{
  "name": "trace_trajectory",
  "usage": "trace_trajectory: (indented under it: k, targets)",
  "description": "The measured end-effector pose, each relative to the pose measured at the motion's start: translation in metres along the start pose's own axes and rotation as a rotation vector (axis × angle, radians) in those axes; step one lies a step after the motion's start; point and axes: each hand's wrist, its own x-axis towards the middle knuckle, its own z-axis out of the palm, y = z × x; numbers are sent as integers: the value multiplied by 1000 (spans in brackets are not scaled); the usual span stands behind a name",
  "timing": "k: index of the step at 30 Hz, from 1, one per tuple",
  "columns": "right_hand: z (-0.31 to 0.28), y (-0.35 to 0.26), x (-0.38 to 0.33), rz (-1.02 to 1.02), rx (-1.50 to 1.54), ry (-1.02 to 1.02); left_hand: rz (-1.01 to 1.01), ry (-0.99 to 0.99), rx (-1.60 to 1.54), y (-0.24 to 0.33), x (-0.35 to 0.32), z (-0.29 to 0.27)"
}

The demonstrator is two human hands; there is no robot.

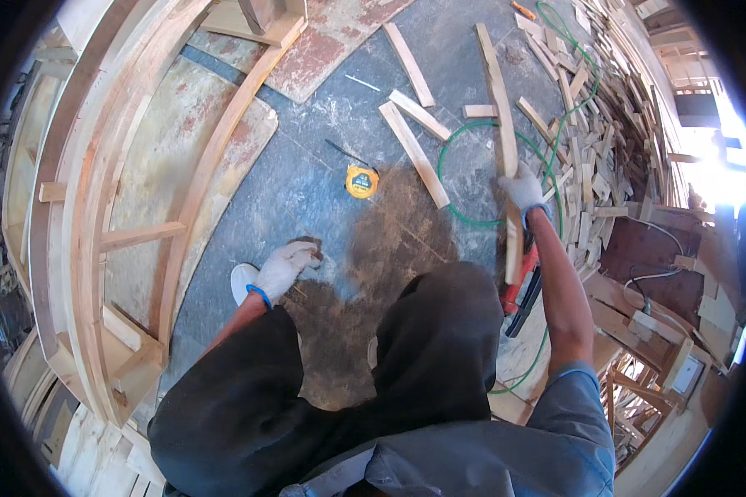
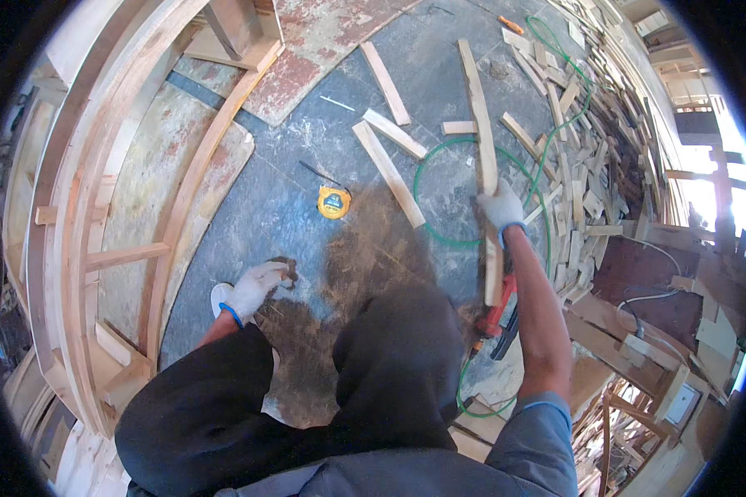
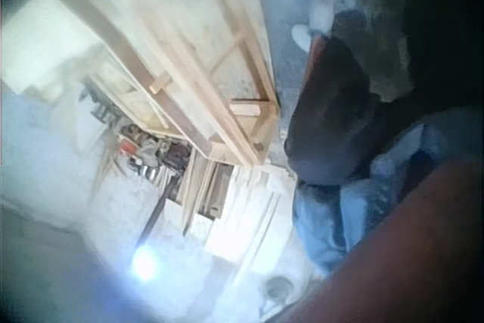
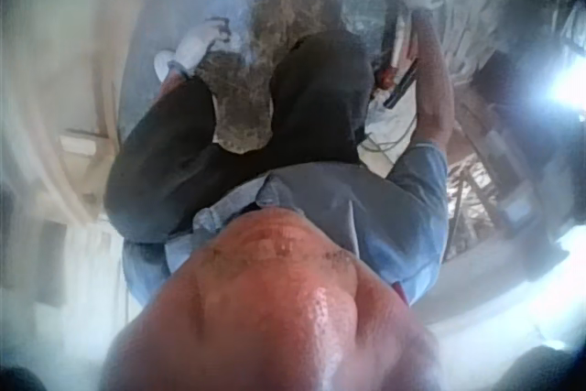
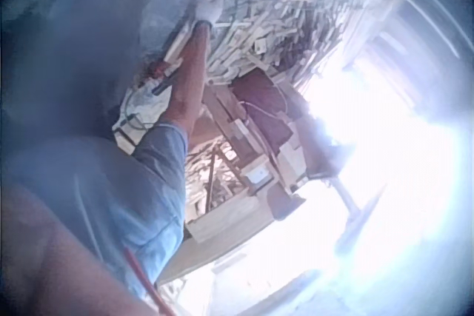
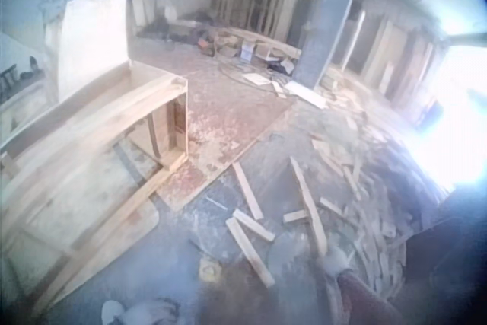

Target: The person measures and cuts wooden planks, then uses a nail gun to attach them to a wooden frame. They repeatedly measure, cut, and fasten pieces to build up the structure.

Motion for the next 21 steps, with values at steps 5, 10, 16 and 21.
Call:
trace_trajectory:
  k: [5,10,16,21]
  targets:
    - [27,-85,25,-93,-3,184,-72,130,-252,-16,-29,-11]
    - [53,-179,92,-252,124,120,-86,201,-352,-48,-56,-20]
    - [84,-242,138,-116,-105,68,49,267,-232,-44,-92,-15]
    - [80,-217,152,-246,23,46,57,300,-351,-47,-84,-12]
